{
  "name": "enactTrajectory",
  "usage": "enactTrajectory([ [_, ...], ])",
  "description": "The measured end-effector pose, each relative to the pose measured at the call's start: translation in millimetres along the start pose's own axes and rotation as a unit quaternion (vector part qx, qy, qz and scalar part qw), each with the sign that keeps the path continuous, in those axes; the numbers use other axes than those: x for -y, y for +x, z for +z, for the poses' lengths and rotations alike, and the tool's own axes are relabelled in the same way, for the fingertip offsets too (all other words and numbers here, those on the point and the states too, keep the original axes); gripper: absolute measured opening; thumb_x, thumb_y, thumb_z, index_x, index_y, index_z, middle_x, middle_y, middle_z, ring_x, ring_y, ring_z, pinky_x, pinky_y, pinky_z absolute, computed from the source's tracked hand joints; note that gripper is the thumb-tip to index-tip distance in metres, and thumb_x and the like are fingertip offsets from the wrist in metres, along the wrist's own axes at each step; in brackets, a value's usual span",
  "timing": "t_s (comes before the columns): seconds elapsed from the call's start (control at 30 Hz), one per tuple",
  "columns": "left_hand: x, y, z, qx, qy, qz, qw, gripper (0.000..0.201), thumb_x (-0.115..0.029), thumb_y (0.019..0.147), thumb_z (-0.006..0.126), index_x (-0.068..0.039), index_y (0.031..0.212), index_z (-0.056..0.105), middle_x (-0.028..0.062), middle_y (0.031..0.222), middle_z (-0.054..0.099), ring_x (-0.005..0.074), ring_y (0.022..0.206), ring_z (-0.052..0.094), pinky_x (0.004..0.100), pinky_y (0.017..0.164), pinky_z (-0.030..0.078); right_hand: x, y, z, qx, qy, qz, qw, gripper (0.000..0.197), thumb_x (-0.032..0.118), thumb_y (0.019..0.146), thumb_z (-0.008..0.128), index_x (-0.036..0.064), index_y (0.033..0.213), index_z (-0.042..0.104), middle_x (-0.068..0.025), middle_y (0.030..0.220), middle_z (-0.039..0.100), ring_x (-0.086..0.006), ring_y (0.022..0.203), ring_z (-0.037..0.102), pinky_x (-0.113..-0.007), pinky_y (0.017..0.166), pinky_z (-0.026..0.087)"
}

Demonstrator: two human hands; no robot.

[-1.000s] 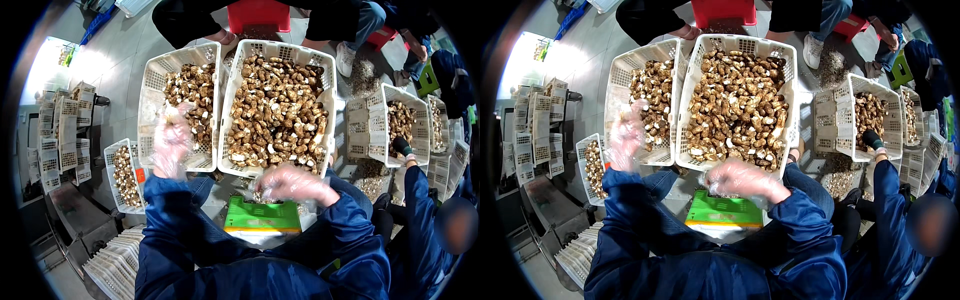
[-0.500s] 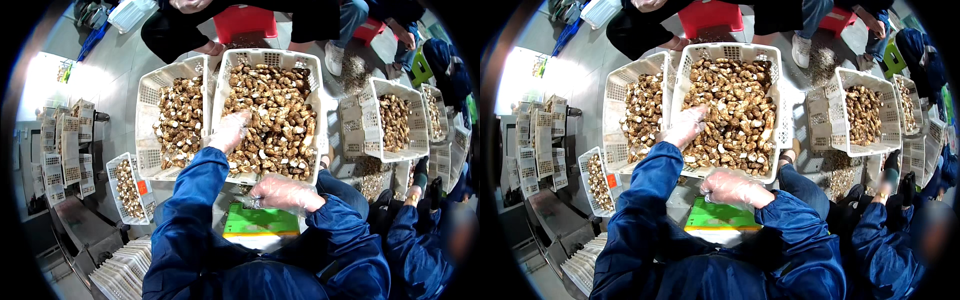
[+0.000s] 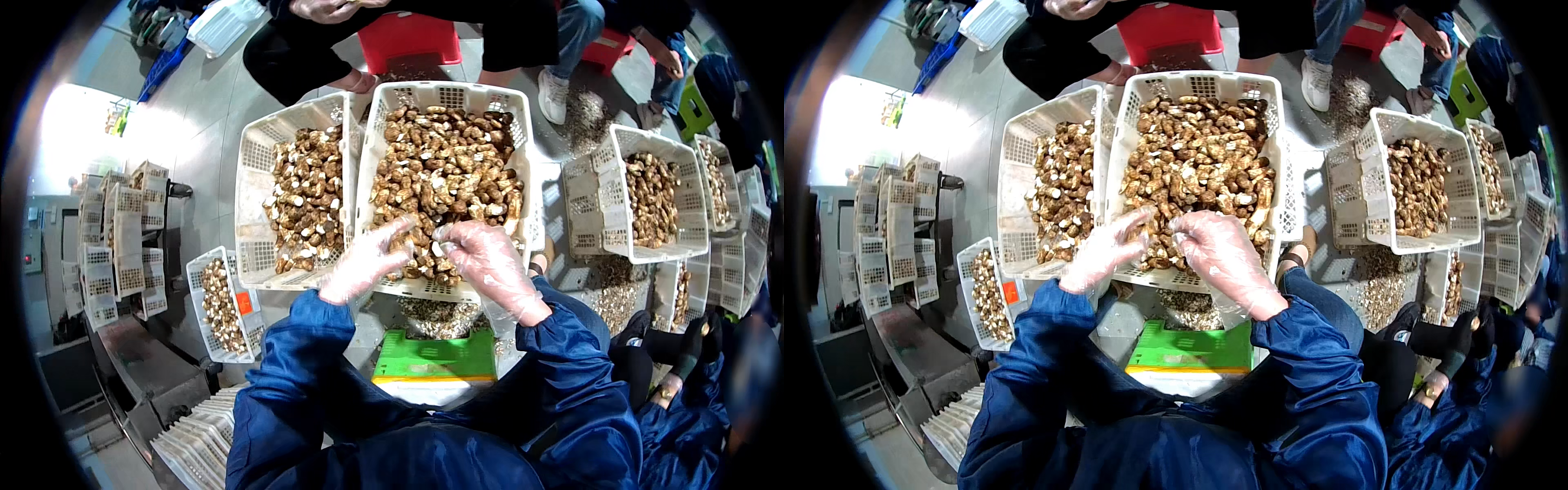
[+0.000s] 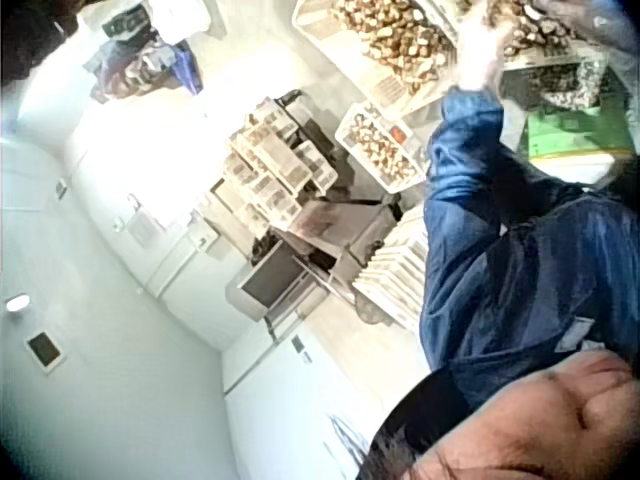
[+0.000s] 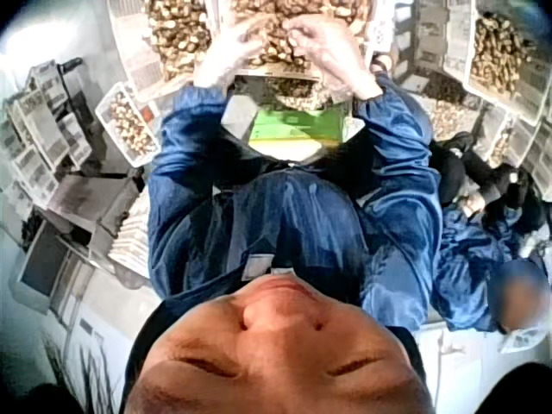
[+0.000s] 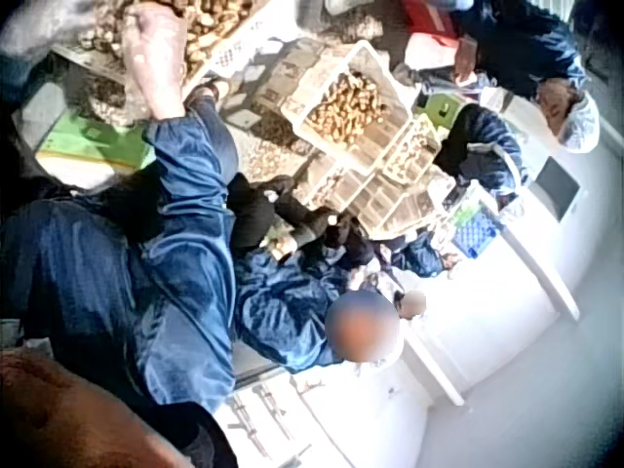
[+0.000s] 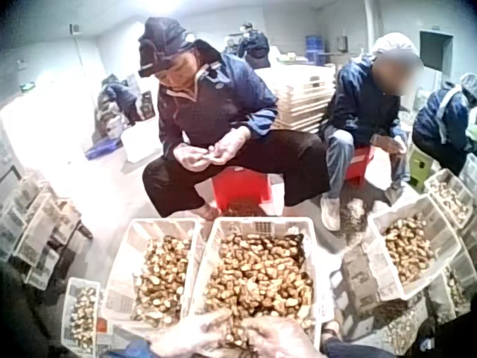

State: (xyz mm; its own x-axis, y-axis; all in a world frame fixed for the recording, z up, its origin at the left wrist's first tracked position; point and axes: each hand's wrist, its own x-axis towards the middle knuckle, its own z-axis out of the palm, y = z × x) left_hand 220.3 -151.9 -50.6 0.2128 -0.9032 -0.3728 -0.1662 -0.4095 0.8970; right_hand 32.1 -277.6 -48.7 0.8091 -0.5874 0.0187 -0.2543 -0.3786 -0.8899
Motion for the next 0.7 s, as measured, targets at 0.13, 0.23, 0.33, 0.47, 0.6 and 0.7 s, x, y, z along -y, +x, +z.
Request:
enactTrajectory([
  [0.13,-10,-39,8,-0.021,0.036,0.037,0.998,0.045,-0.025,0.086,0.064,-0.005,0.126,0.056,0.0170,0.122,0.059,0.0244,0.112,0.056,0.0329,0.096,0.043,13,-1,13,0.042,0.120,-0.006,0.992,0.016,0.004,0.082,0.062,0.0004,0.097,0.064,-0.0092,0.088,0.063,-0.0193,0.074,0.059,-0.029,0.067,0.047],
  [0.23,-1,-50,10,-0.050,0.050,0.033,0.997,0.042,-0.024,0.086,0.064,-0.006,0.123,0.058,0.0175,0.111,0.062,0.0280,0.101,0.058,0.0345,0.089,0.045,20,-1,26,0.029,0.135,-0.065,0.988,0.011,0.001,0.079,0.065,-0.0014,0.089,0.060,-0.0089,0.091,0.064,-0.0193,0.080,0.060,-0.029,0.068,0.047],
  [0.33,-12,-49,1,-0.021,0.133,0.063,0.989,0.044,-0.023,0.085,0.066,-0.010,0.125,0.058,0.0142,0.098,0.062,0.0272,0.084,0.055,0.0367,0.076,0.045,12,-1,32,0.020,0.081,-0.105,0.991,0.015,0.000,0.078,0.064,-0.0004,0.093,0.062,-0.0136,0.088,0.063,-0.0256,0.081,0.062,-0.033,0.070,0.048],
  [0.47,-16,-54,-3,-0.039,0.106,0.122,0.986,0.044,-0.016,0.082,0.067,-0.010,0.125,0.058,0.0116,0.093,0.063,0.0267,0.077,0.053,0.0363,0.073,0.044,24,4,32,0.055,0.104,0.014,0.993,0.011,0.002,0.079,0.063,-0.0004,0.090,0.063,-0.0112,0.082,0.063,-0.0223,0.074,0.060,-0.030,0.067,0.048],
  [0.6,-10,-54,-10,-0.032,0.187,0.136,0.972,0.046,-0.019,0.082,0.067,-0.012,0.127,0.057,0.0114,0.080,0.057,0.0280,0.076,0.053,0.0379,0.070,0.043,21,6,32,0.091,0.183,0.049,0.978,0.010,0.003,0.080,0.062,-0.0003,0.089,0.062,-0.0077,0.080,0.061,-0.0175,0.073,0.057,-0.029,0.067,0.046],
  [0.7,-16,-56,-7,-0.031,0.330,0.128,0.935,0.045,-0.024,0.085,0.064,-0.010,0.126,0.055,0.0132,0.082,0.055,0.0303,0.075,0.054,0.0394,0.070,0.044,18,5,37,0.104,0.119,-0.041,0.987,0.009,0.004,0.081,0.062,-0.0006,0.089,0.062,-0.0068,0.082,0.061,-0.0133,0.075,0.057,-0.027,0.068,0.046],
])
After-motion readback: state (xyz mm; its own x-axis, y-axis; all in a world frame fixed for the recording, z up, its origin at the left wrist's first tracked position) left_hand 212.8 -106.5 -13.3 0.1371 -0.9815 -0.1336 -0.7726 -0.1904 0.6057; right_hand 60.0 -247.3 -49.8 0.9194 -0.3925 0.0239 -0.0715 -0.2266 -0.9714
